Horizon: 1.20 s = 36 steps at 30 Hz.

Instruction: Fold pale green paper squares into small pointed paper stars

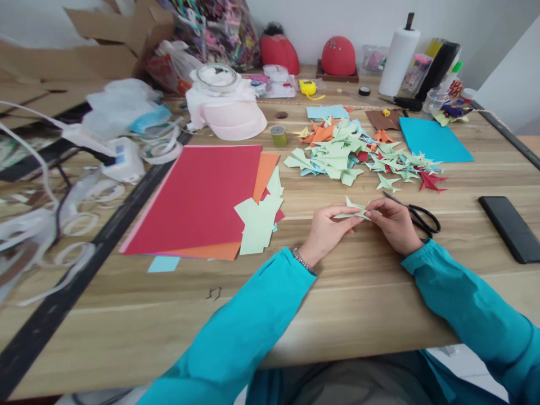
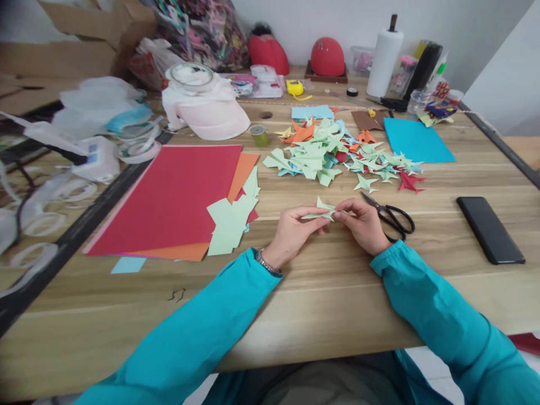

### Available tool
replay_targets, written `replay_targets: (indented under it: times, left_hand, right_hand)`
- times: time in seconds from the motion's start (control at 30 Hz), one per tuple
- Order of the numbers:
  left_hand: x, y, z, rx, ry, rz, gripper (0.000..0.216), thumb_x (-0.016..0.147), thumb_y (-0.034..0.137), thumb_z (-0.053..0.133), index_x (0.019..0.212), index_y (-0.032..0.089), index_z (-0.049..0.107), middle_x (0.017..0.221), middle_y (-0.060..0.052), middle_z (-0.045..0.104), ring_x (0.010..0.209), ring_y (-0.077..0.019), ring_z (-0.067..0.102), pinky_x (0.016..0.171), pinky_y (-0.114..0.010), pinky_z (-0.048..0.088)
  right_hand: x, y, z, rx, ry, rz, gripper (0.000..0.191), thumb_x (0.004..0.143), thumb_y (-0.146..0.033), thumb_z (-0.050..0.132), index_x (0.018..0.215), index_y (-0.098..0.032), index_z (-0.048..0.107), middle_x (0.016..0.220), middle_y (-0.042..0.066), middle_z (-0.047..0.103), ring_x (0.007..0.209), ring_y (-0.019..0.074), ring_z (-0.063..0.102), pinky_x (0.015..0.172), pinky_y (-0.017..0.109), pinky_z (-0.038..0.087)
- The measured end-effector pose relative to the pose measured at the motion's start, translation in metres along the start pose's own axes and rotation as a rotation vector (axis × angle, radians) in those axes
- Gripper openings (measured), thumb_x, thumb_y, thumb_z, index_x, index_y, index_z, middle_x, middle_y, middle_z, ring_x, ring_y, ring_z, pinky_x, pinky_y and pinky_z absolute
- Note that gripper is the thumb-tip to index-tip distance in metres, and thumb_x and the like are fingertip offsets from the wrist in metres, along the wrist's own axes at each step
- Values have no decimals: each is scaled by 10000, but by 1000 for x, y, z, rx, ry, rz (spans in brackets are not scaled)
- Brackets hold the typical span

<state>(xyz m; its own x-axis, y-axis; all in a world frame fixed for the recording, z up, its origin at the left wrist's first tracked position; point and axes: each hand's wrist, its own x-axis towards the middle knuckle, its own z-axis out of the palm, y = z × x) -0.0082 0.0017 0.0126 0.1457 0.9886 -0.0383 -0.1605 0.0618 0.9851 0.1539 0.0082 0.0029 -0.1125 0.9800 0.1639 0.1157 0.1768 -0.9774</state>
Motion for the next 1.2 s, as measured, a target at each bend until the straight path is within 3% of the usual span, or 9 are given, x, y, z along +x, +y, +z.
replay_targets:
  times: [0.4,0.63,0.87,1.07,1.2]
  left_hand:
    - [0,-3,1,36,58,70,196,562,286,751,652,130,673,746,-44,651,544,-96,575,478,-219,476]
    - [1,-6,-1,65,54,107,213,583,315,735,658,134,653,716,-49,662,636,-137,606,602,-271,514]
    - [0,-3,-1,78,57,80,235,613,352,711,660,137,629,662,-34,652,612,-140,612,612,-270,514]
    - [0,-2,0,89,78,71,249,633,370,695,658,138,608,655,-36,651,593,-142,620,564,-251,497]
    - [0,-1,-1,115,82,75,235,643,355,690,672,135,612,665,-44,657,594,-144,620,572,-258,502]
  right_hand:
    - [0,0,2,-40,-29,9,214,700,-374,680,767,-188,598,710,1,596,552,103,515,515,254,453]
    - [0,-2,4,-31,-15,7,240,691,-391,684,744,-186,572,702,-2,573,559,101,514,507,245,462]
    - [1,-6,3,-97,-42,29,237,725,-408,646,735,-183,572,685,5,581,548,109,506,523,262,456]
    - [0,-2,3,-132,-120,-13,236,782,-411,581,748,-180,549,847,48,601,672,134,531,564,261,449]
    - [0,0,3,-184,-125,-9,233,798,-410,558,761,-180,548,852,49,603,674,135,532,567,262,439]
